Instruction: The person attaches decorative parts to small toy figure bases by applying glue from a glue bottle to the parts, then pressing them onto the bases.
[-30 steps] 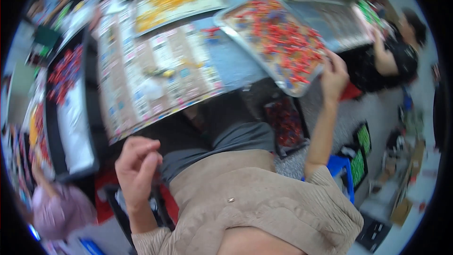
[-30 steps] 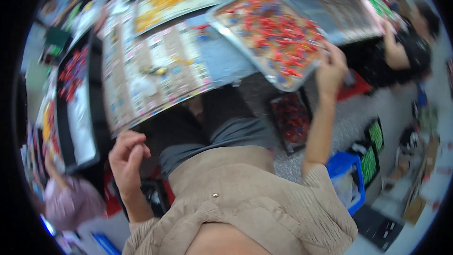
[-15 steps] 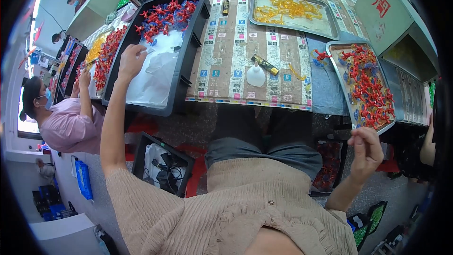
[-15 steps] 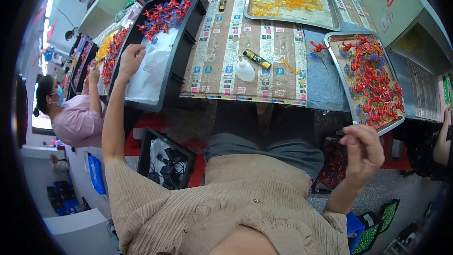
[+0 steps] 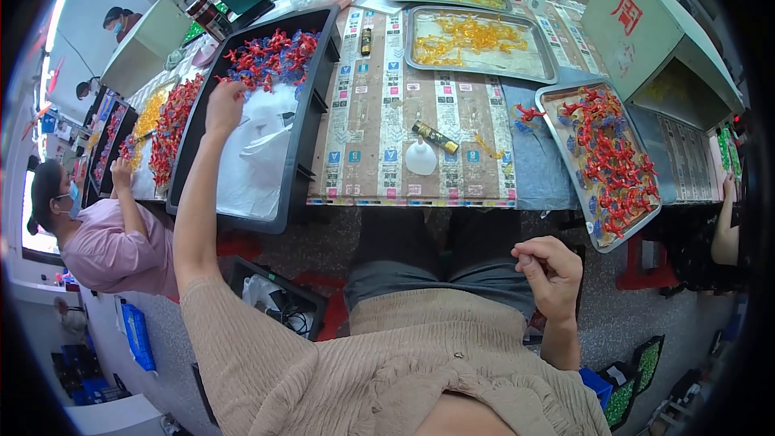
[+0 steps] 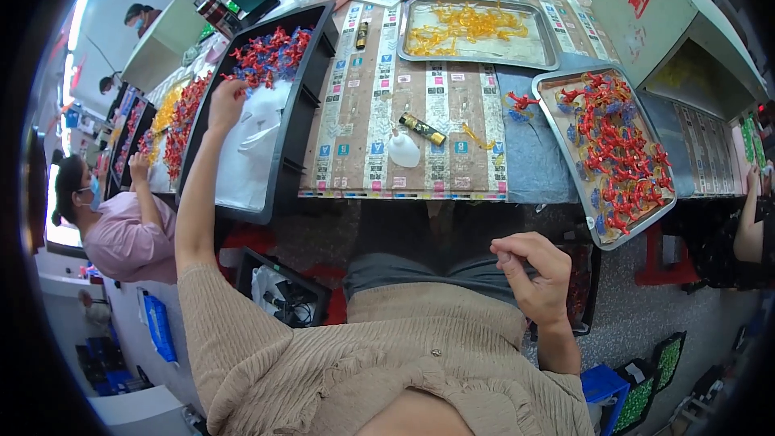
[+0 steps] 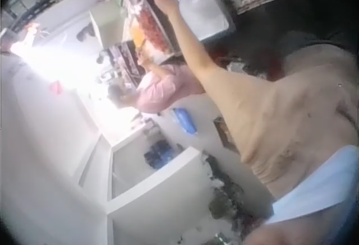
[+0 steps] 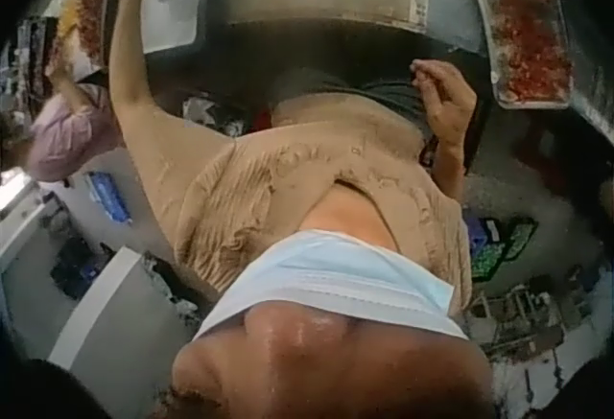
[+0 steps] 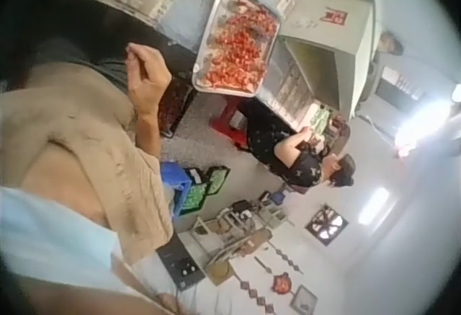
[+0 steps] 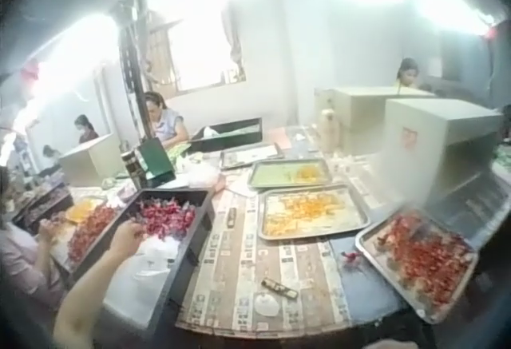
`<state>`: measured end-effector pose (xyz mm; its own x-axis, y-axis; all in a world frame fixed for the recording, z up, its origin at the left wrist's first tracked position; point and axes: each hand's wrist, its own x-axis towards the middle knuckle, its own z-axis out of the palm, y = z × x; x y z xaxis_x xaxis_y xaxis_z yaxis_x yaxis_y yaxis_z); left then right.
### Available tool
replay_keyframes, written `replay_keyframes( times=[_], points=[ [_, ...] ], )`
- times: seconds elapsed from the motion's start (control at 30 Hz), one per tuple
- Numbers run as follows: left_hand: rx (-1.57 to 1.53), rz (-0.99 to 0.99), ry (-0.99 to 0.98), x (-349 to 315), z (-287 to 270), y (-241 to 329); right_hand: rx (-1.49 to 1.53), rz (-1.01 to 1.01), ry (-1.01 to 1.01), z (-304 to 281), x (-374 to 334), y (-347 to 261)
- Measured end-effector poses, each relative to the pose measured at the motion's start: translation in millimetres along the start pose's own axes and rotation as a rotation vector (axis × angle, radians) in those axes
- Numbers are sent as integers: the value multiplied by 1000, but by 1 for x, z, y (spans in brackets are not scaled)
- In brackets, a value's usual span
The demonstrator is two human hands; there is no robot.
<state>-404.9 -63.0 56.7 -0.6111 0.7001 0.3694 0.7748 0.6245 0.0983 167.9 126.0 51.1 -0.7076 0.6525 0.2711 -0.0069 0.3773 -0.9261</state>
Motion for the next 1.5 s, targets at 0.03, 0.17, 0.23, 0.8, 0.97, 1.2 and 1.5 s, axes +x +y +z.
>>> replay_keyframes(
  times=[0.03,0.17,0.23,0.8,0.97,1.2,1.5],
  points=[
    [-113,21,101,-1,-11,5,2,3,-1,2,1,1],
    [-635,-32,150,-27,-69,85,8,-26,-78,14,7,6],
    [-883,32,85,-60,-84,139,21,-51,-104,26,16,8],
    [-1310,-36,-297,-212,-31,316,751,324,-309,77,25,29],
    [-1417,-67,-154,-219,-12,322,769,311,-197,90,20,32],
    [-1762,-496,-313,-221,-17,303,258,262,-140,77,47,36],
    [-1836,-547,-299,-227,-15,292,-262,-345,165,126,111,58]
  ],
)
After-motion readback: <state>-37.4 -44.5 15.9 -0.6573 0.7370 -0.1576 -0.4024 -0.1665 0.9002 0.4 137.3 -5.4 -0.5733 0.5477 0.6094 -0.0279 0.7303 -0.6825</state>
